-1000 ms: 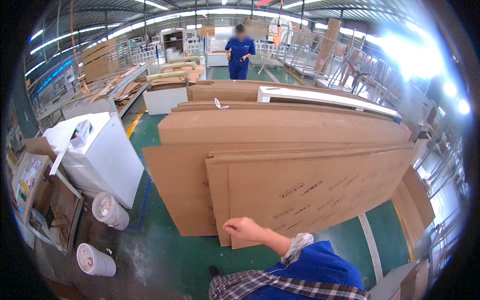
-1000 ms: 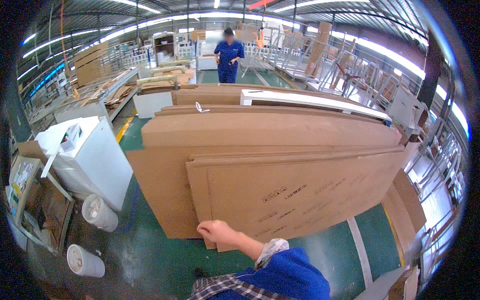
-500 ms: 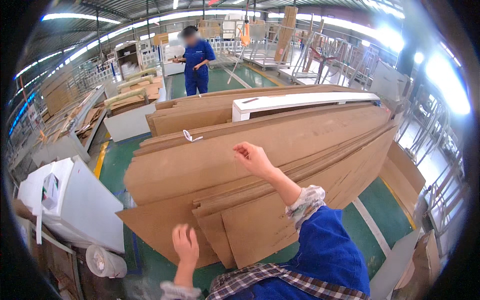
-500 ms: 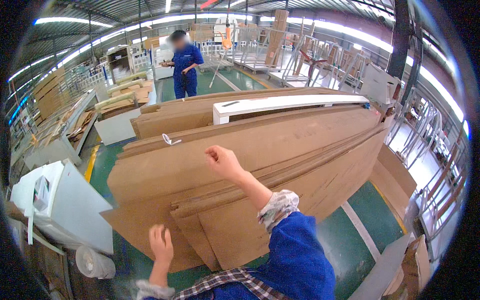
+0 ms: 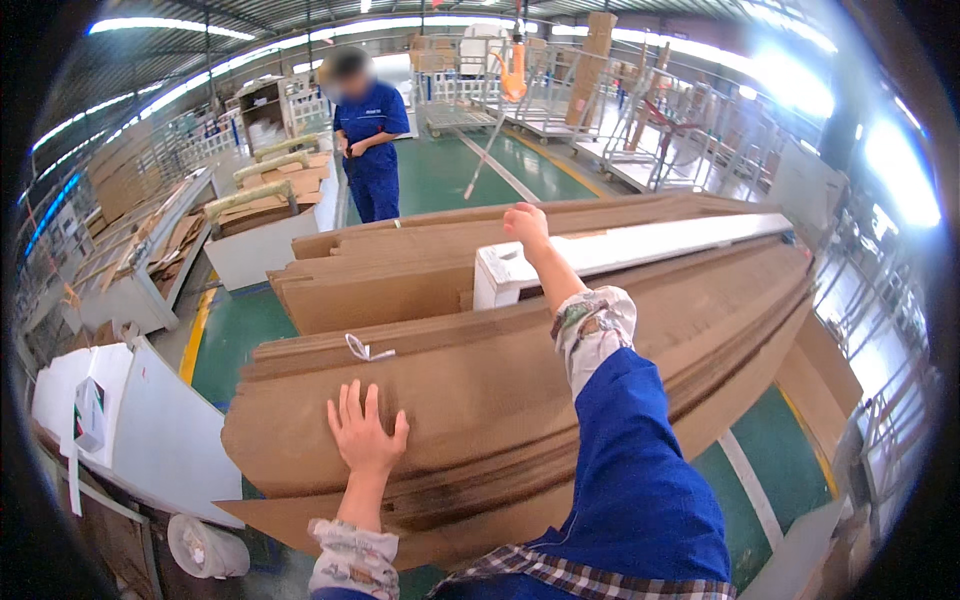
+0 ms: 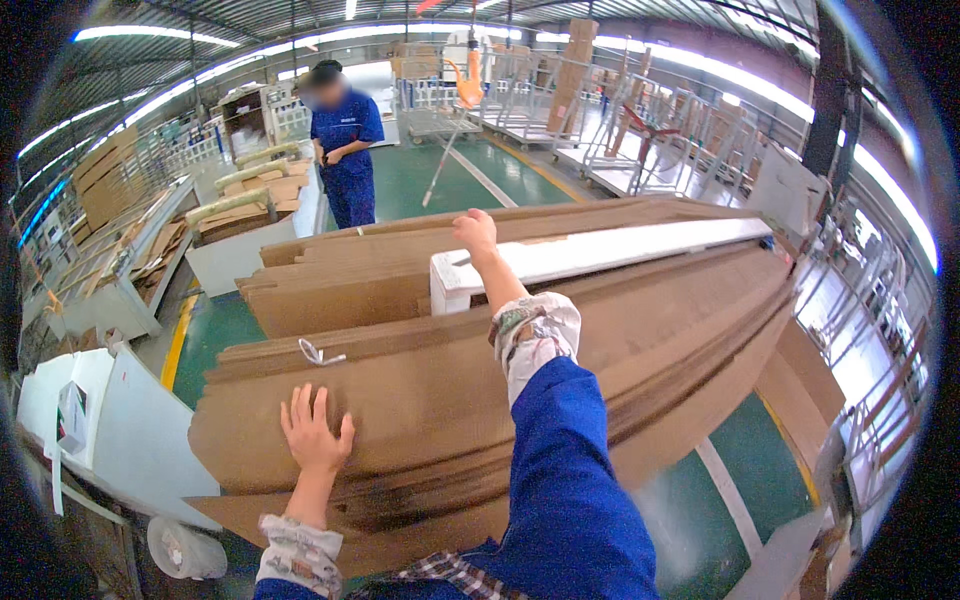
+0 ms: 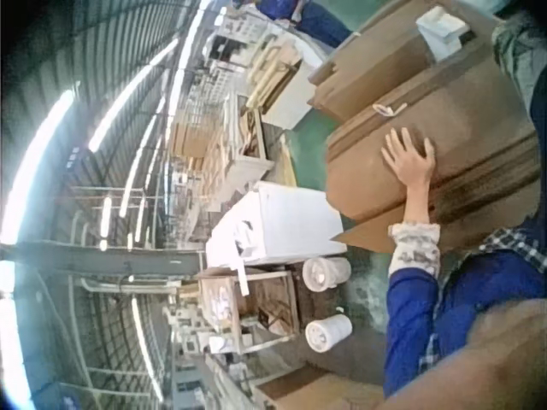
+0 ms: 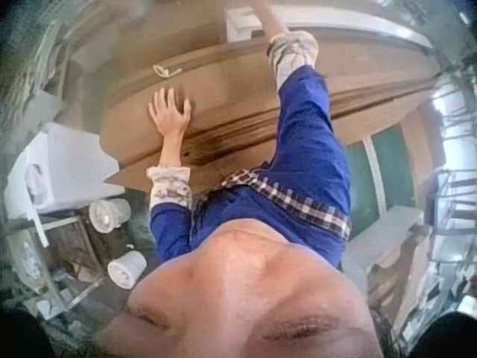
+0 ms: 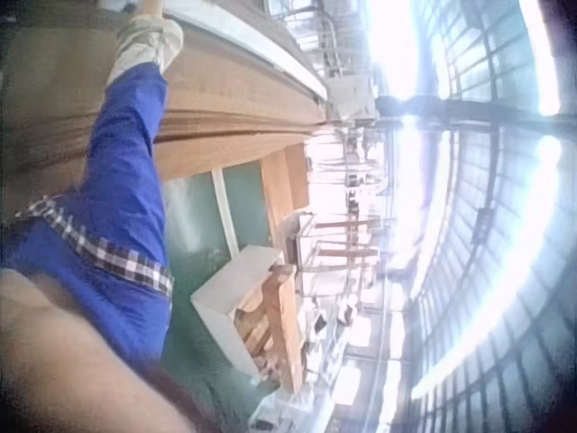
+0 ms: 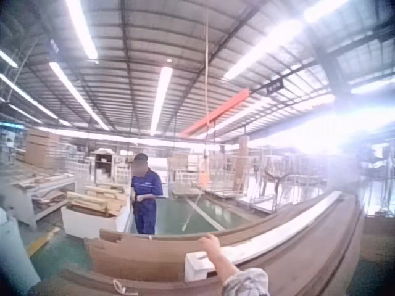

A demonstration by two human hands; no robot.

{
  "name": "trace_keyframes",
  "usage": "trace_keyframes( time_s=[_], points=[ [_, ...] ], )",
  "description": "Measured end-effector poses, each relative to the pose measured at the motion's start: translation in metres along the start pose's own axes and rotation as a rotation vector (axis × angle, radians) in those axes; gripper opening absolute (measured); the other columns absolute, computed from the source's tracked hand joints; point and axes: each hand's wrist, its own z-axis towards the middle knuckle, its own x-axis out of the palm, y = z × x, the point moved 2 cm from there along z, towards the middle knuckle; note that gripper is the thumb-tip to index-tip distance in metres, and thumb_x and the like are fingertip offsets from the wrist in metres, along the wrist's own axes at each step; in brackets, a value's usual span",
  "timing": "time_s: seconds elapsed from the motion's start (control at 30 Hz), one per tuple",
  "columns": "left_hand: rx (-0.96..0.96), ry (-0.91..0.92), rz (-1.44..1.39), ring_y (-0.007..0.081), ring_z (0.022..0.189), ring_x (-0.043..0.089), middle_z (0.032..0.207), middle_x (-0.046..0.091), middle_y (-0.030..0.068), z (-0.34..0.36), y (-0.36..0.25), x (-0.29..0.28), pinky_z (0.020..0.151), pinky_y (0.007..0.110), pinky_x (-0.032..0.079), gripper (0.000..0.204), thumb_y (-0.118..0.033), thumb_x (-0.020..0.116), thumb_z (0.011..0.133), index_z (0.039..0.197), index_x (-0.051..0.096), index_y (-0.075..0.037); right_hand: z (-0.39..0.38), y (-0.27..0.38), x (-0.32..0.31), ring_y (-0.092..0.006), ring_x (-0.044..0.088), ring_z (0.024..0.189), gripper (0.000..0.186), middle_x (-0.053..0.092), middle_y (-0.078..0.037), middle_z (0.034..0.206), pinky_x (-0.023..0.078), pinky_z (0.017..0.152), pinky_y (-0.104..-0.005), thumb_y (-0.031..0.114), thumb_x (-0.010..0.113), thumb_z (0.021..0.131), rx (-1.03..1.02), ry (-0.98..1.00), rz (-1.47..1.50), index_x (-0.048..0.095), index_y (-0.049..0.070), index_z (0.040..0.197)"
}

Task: The person wipes and sands reddish-brown wooden planks on a workbench, then uses a small brush to apply a substance to the edges. They handle a document and a small wooden block while working on the planks.

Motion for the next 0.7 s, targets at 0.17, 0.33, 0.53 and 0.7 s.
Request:
trace_keyframes(
  time_s=[0.17,0.33,0.53,0.7],
  points=[
    [0.011,-0.025,0.024,0.0365,0.120,0.044,0.126,0.048,0.0181,0.000,-0.003,0.010,0.104,0.057,0.027,0.058,-0.037,0.063,0.068,0.116,0.054,-0.006,0.102,-0.019,0.022,-0.0256,0.046,0.117,0.082,0.045,-0.020,0.131,0.039,0.094,-0.0371,0.017,0.068,0.073,0.044,0.001,-0.060,0.026,-0.004,0.140],
    [0.026,-0.031,-0.041,0.0364,0.116,0.047,0.124,0.051,0.0165,0.017,-0.026,0.022,0.102,0.055,0.030,0.053,-0.037,0.057,0.072,0.114,0.055,-0.005,0.154,-0.008,0.026,-0.0308,0.021,0.138,0.077,0.032,-0.019,0.143,0.015,0.109,-0.0469,0.029,0.071,0.071,0.070,0.126,0.061,0.033,0.000,0.132],
    [-0.014,-0.133,0.035,0.0318,0.107,0.051,0.117,0.054,0.0122,0.006,-0.002,-0.003,0.096,0.049,0.037,0.049,-0.037,0.064,0.069,0.109,0.060,-0.010,0.063,0.047,0.139,-0.0174,0.056,0.061,0.017,0.057,-0.002,0.065,0.047,0.057,-0.0366,0.025,0.062,0.087,-0.048,0.613,0.829,0.056,0.010,0.086],
    [-0.088,-0.143,-0.109,0.0377,0.110,0.047,0.122,0.049,0.0179,0.010,-0.022,-0.012,0.096,0.047,0.038,0.046,-0.036,0.059,0.080,0.115,0.055,-0.007,0.053,0.095,0.096,-0.0123,0.041,0.057,0.015,0.043,0.000,0.067,0.036,0.052,-0.0267,0.022,0.048,0.094,-0.094,0.421,0.804,0.049,0.010,0.086]
  ],
)
